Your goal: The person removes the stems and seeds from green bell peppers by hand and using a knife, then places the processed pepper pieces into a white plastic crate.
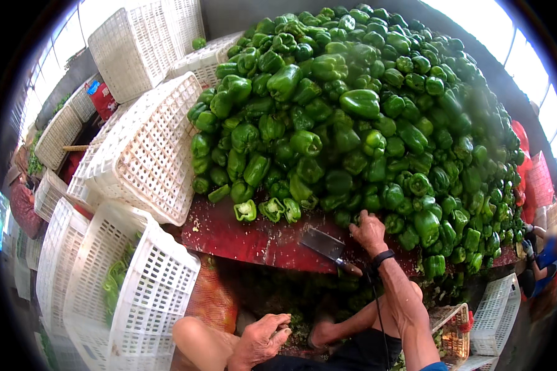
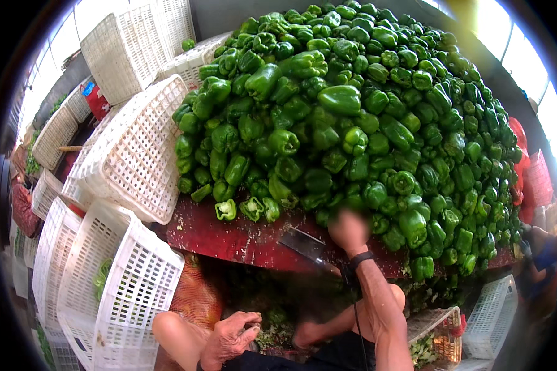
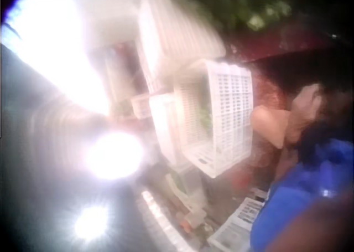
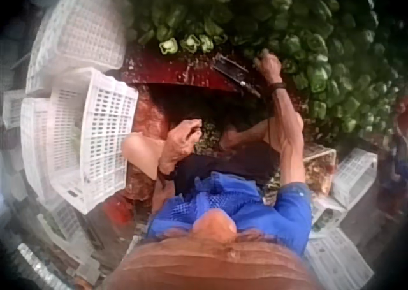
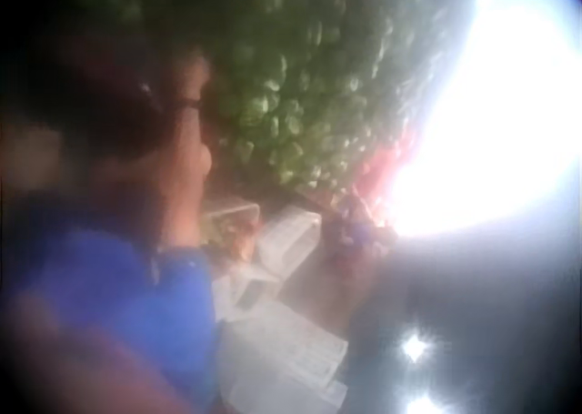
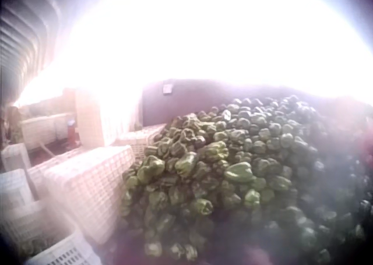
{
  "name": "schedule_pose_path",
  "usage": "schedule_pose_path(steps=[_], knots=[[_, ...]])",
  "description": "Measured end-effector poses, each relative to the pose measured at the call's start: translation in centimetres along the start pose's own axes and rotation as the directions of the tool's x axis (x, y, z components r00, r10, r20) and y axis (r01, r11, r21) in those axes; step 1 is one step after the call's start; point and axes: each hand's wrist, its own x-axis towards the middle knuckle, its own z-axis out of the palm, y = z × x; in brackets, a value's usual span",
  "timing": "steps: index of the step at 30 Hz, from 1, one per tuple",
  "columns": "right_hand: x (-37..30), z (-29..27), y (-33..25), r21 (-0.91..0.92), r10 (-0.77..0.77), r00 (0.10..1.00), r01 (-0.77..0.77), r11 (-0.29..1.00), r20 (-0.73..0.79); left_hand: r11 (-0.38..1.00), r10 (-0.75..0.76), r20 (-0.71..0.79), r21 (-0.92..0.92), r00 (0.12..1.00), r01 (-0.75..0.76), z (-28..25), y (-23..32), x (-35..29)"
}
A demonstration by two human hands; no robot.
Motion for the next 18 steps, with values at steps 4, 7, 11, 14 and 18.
schedule_pose_path(steps=[4, 7, 11, 14, 18], knots=[[-0.5, -0.4, -1.0, -0.224, -0.273, 0.954, 0.241, 0.944, -0.122, 0.981, -0.148, -0.008, -0.132, 0.989, 0.145, 0.6, -2.7, -0.5], [-0.8, -0.4, -0.3, 0.043, -0.217, 0.965, 0.225, 0.973, -0.145, 0.989, -0.145, -0.081, 0.026, 0.986, 0.147, 0.5, -1.6, 0.3], [-1.7, -0.4, -2.2, 0.064, -0.045, 0.999, 0.047, 0.997, -0.024, 0.956, -0.256, -0.071, -0.167, 0.964, 0.242, 1.3, -3.5, 0.4], [-1.7, 1.8, 1.3, 0.112, -0.042, 0.989, 0.058, 0.992, -0.140, 0.977, -0.207, -0.053, -0.067, 0.977, 0.203, 2.6, -4.6, 1.4], [-2.7, 1.7, 1.0, 0.104, -0.075, 0.976, 0.097, 0.990, -0.204, 0.972, -0.232, -0.027, -0.034, 0.972, 0.231, 3.4, -6.3, 1.0]])
